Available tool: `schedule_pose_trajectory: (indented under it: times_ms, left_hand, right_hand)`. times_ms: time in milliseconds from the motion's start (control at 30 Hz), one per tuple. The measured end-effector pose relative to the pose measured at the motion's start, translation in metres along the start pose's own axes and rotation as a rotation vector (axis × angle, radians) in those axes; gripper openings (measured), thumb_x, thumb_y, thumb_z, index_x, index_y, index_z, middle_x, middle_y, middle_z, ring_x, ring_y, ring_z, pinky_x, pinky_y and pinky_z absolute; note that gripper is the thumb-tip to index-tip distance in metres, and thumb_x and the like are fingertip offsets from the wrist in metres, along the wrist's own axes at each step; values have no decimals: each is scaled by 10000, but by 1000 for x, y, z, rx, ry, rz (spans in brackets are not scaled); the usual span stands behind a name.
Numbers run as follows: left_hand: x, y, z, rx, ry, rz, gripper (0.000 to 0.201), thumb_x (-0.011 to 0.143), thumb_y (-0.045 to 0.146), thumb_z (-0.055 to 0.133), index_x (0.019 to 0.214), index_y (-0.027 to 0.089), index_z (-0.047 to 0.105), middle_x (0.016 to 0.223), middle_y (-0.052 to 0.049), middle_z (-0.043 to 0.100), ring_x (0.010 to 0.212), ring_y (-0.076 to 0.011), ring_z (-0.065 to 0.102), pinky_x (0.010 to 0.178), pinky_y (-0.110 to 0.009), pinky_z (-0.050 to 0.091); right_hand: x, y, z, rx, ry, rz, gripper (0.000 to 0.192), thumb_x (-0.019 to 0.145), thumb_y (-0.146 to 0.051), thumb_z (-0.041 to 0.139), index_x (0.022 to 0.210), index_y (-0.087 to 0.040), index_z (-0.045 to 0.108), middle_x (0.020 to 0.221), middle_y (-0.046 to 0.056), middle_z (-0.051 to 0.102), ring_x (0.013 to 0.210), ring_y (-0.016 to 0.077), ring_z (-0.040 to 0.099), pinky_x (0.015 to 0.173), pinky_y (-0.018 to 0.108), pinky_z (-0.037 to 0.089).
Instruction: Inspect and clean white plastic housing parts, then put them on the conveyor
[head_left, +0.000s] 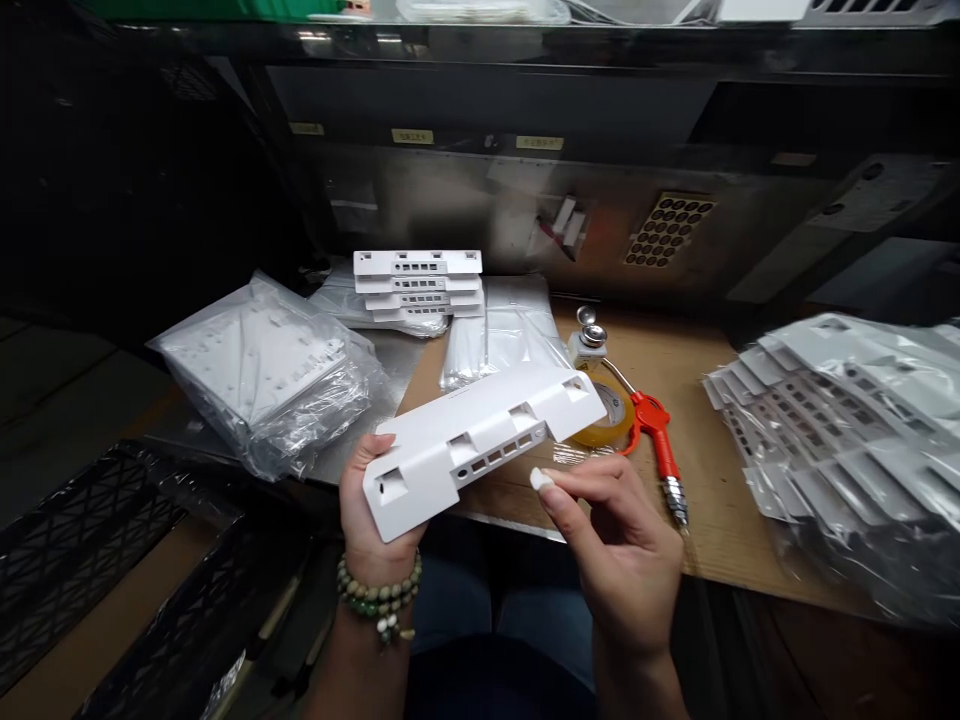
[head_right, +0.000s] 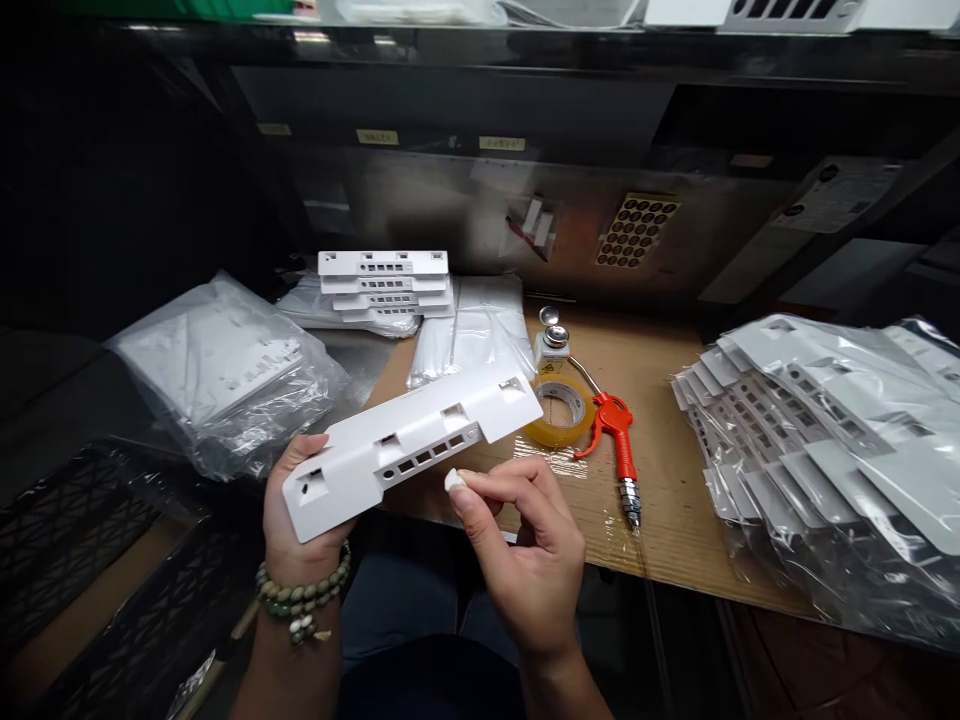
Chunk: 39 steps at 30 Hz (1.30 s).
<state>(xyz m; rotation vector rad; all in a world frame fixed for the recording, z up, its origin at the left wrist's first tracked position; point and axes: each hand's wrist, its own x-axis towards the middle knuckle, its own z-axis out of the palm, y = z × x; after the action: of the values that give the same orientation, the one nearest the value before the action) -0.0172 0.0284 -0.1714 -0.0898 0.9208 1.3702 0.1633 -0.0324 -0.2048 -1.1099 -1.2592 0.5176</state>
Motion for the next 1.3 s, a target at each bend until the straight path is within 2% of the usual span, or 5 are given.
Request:
schedule_pose_trajectory:
  times_ms: [367, 600, 1000, 1200, 1300]
  left_hand:
    - [1, -24, -2, -108, -190, 182, 418, 987, 359, 534, 1287, 109, 680, 1125, -131, 794, 1109, -335, 732, 1009, -468, 575]
    - [-1, -27, 0, -154, -311, 98, 531, 993, 511, 516, 1295, 105, 678, 1197, -166, 762, 1155, -353, 705, 1020, -476, 566]
    - [-2, -25, -2, -155, -304, 47, 605, 988, 571, 505, 1360, 111, 633, 1219, -170, 751, 1188, -352, 687, 1048, -453, 548]
    - [14, -15, -17, -64, -416, 124, 696, 973, 671, 470, 1434, 160, 579, 1348, -149, 697, 1329, -360, 593, 1117, -478, 487]
    - [26, 1, -31, 6, -486, 176, 772, 918, 759, 483, 1463, 217, 555, 1422, -127, 656, 1418, -367, 501, 1157, -513, 432]
  right_hand:
    - [1, -5, 38, -17, -112, -64, 235, 874, -86, 745, 1027, -261, 783, 880, 16, 627, 787, 149, 599, 673, 275, 517]
    - [-13, -19, 54, 47, -234, -131, 192, 867, -58, 732, 995, -197, 767, 847, 28, 649, 757, 142, 648, 650, 258, 550]
    - [-22, -17, 64, -54, -223, -323, 324, 844, 0, 727, 1119, -170, 737, 855, 64, 682, 737, 174, 640, 637, 323, 542]
    - [-16, -27, 39, 44, -409, -204, 219, 869, -62, 733, 1040, -196, 762, 834, 24, 673, 735, 138, 645, 642, 261, 537]
    - [-2, -13, 12, 30, -141, -24, 136, 892, -140, 740, 997, -224, 760, 927, 22, 658, 864, 140, 648, 755, 249, 537]
